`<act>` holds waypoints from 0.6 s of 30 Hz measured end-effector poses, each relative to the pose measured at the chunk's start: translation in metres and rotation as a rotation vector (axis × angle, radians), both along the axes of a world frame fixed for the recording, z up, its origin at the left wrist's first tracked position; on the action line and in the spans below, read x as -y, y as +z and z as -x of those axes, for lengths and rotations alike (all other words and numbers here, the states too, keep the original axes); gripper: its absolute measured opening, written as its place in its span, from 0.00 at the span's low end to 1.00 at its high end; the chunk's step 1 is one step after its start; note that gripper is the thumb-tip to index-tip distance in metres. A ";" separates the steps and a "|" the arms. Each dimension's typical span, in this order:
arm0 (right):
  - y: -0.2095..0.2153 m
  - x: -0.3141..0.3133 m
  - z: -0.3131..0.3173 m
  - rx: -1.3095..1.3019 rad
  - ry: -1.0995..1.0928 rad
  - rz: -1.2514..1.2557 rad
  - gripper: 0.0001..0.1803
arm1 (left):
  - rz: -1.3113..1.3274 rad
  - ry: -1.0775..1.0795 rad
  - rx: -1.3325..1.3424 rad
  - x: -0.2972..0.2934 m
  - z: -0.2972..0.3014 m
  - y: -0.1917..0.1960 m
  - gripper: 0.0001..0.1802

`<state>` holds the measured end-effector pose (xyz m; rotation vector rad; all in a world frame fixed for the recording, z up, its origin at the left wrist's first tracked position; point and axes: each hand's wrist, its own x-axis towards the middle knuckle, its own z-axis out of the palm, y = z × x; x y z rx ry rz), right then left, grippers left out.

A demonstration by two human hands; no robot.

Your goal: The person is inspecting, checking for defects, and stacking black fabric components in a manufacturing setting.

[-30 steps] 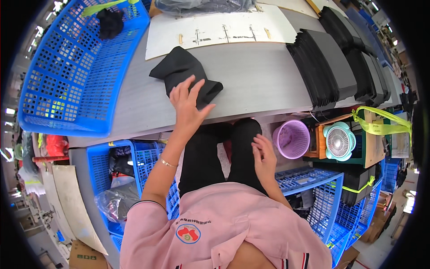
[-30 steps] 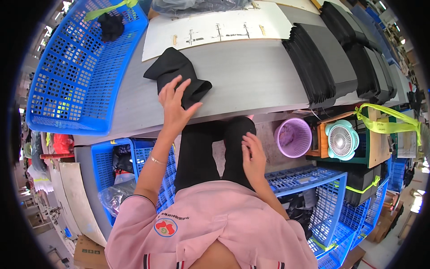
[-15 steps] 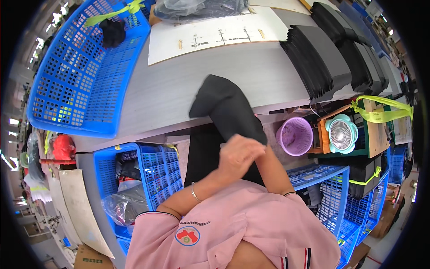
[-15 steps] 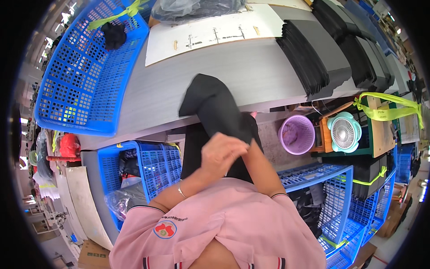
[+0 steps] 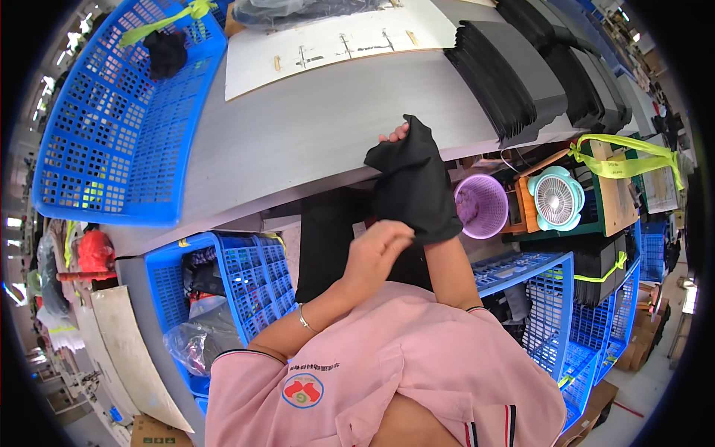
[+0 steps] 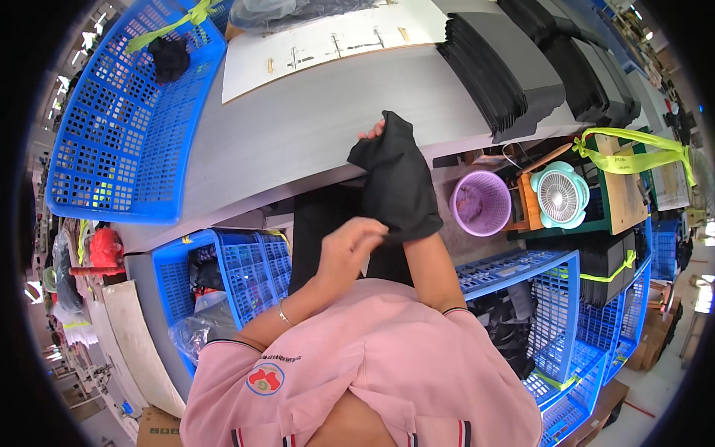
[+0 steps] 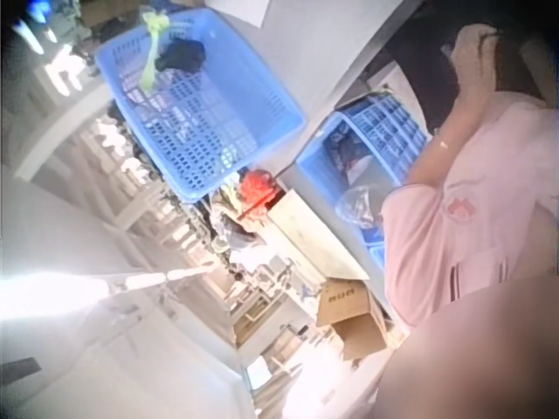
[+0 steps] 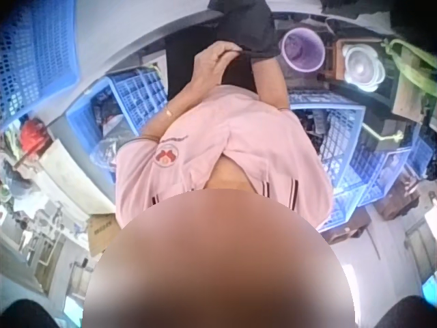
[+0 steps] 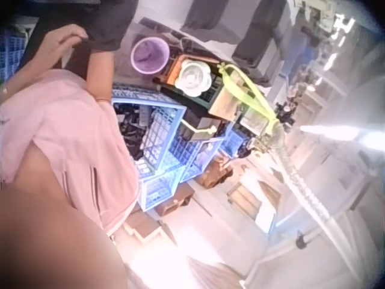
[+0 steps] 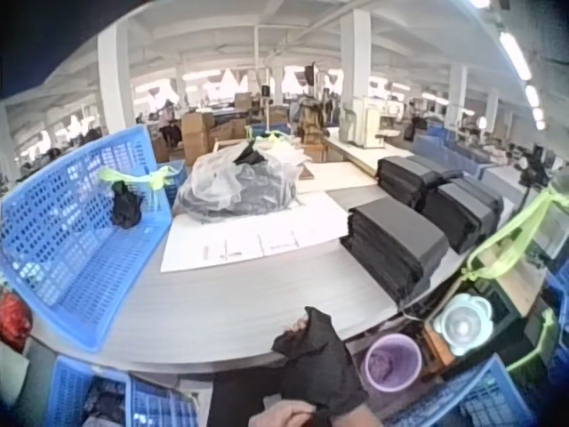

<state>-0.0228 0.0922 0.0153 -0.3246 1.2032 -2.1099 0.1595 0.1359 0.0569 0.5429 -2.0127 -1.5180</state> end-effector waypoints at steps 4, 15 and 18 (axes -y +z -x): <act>0.004 -0.015 -0.037 -0.480 -0.036 -0.321 0.09 | -0.444 0.343 -0.074 0.045 0.025 -0.004 0.07; 0.028 -0.129 -0.098 -0.753 0.616 -0.197 0.13 | -0.262 0.724 -0.132 0.182 0.053 -0.027 0.09; 0.024 -0.155 -0.086 -0.018 0.654 -0.251 0.14 | -0.268 0.587 -0.413 0.188 0.038 -0.023 0.09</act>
